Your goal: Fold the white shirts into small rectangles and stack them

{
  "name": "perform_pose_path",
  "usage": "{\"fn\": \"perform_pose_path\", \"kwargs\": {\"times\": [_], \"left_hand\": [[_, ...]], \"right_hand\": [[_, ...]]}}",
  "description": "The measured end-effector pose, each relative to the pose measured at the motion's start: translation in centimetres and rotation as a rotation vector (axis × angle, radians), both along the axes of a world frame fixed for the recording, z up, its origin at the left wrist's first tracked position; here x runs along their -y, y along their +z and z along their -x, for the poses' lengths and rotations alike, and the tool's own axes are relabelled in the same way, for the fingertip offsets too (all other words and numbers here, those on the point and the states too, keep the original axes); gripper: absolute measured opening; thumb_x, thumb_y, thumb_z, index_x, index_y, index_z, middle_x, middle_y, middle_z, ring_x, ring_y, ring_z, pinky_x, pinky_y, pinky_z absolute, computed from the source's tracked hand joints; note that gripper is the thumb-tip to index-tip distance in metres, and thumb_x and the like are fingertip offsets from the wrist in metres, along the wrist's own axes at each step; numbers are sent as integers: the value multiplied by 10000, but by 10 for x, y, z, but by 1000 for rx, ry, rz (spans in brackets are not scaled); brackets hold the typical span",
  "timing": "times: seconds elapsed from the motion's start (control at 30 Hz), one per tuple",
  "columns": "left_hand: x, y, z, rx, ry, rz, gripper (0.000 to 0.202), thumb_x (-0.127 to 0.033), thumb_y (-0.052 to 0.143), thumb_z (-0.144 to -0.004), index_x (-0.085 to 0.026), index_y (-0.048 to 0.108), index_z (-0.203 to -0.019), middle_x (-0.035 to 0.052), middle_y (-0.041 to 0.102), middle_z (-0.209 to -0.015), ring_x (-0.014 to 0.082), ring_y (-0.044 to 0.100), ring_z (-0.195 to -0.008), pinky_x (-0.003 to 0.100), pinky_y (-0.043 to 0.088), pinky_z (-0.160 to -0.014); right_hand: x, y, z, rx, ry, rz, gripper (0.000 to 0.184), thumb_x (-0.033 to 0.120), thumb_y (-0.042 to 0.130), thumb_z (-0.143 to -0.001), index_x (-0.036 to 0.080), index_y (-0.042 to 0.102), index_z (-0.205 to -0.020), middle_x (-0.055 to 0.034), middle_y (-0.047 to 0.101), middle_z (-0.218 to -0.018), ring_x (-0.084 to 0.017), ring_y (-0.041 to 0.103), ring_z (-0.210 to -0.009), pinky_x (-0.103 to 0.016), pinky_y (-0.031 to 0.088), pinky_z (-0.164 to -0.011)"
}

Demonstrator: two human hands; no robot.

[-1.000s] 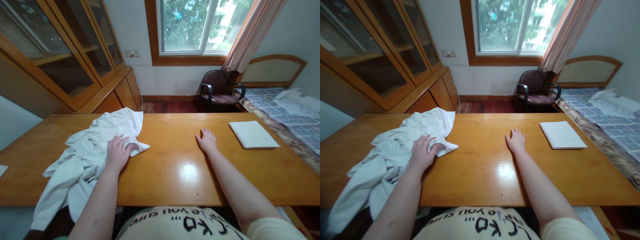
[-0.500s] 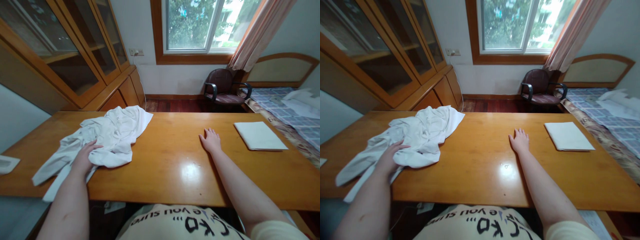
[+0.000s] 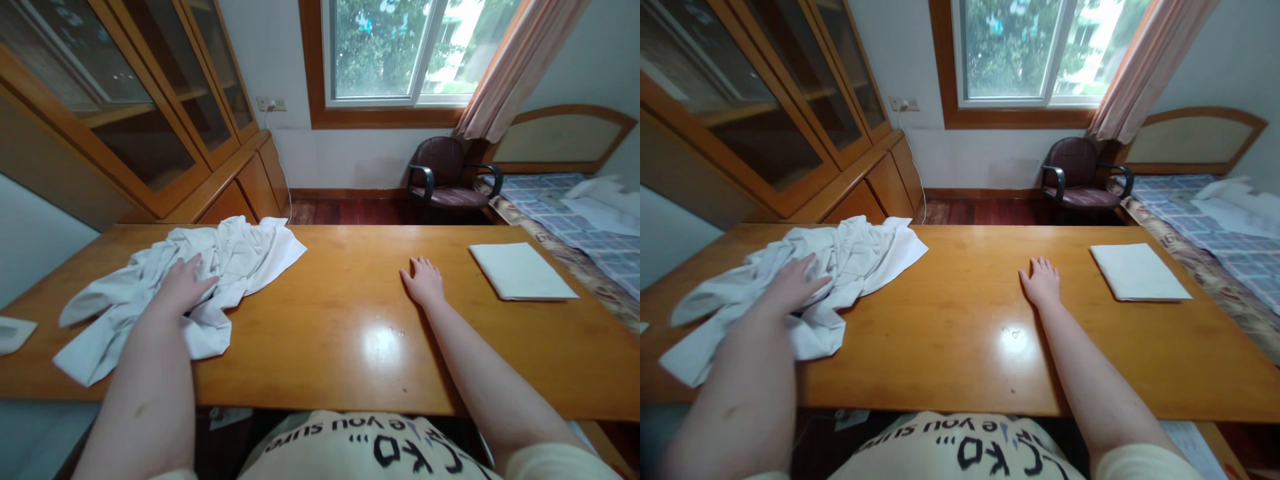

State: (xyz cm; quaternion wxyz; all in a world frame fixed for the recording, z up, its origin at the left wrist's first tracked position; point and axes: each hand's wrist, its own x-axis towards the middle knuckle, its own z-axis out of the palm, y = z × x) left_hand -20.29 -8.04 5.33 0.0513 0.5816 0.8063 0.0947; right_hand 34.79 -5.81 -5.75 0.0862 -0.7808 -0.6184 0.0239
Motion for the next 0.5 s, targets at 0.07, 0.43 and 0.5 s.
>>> {"fn": "perform_pose_path", "kwargs": {"times": [0.07,0.43,0.5], "left_hand": [[-6,-13,-15,-61,99,25,857,-503,611,-742,-115,332,-1453,279,172,-1530,469,216,-1373,636,281,-1013],[-19,-19,12,21,393,-424,364,-230,354,-884,-89,552,-1156,165,601,-1068,289,549,-1006,449,423,-866],[-19,-10,10,109,384,-599,349,-186,303,-893,-77,455,-1188,164,521,-1143,266,478,-1085,448,355,-957]], "right_hand": [[0,1,0,0,-2,1,614,519,361,-918,132,448,-1386,-154,382,-1483,-289,306,-1372,-451,206,-1104],[0,3,2,-1,-3,9,610,513,364,-921,132,442,-1391,-157,377,-1486,-289,302,-1374,-460,199,-1106],[0,3,2,-1,-3,6,609,510,367,-921,129,443,-1390,-157,376,-1486,-291,304,-1373,-459,202,-1105]]}}
